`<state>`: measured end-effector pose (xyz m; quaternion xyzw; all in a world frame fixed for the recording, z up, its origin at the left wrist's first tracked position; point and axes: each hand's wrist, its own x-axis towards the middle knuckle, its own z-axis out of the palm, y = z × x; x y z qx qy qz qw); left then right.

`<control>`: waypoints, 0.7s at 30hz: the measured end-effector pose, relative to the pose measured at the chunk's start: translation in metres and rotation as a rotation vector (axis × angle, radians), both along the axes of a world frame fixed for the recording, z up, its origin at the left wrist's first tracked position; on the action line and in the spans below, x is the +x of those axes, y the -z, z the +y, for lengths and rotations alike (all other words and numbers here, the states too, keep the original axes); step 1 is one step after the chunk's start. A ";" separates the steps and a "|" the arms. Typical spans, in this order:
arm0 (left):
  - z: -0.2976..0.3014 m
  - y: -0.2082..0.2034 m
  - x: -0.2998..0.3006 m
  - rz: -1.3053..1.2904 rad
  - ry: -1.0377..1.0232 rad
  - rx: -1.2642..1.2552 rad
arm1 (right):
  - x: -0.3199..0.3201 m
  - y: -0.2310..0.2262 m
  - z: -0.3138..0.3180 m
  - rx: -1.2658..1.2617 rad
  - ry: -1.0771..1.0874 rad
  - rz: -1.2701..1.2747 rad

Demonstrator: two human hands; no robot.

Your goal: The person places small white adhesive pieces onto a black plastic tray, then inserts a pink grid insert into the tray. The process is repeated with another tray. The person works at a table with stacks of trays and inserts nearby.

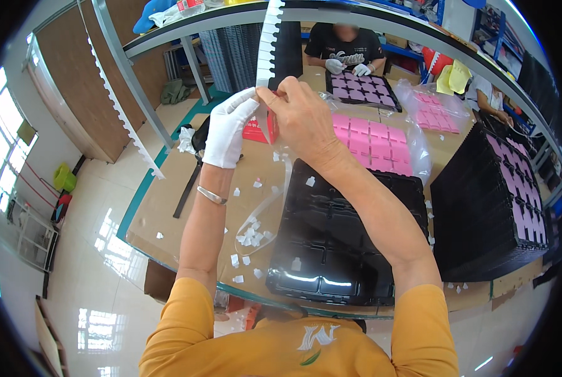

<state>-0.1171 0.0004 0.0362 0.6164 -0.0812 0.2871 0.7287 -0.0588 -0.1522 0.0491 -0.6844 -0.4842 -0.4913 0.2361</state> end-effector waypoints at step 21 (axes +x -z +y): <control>0.006 -0.045 0.046 0.139 0.137 -0.129 | 0.004 -0.013 -0.027 -0.140 0.156 -0.285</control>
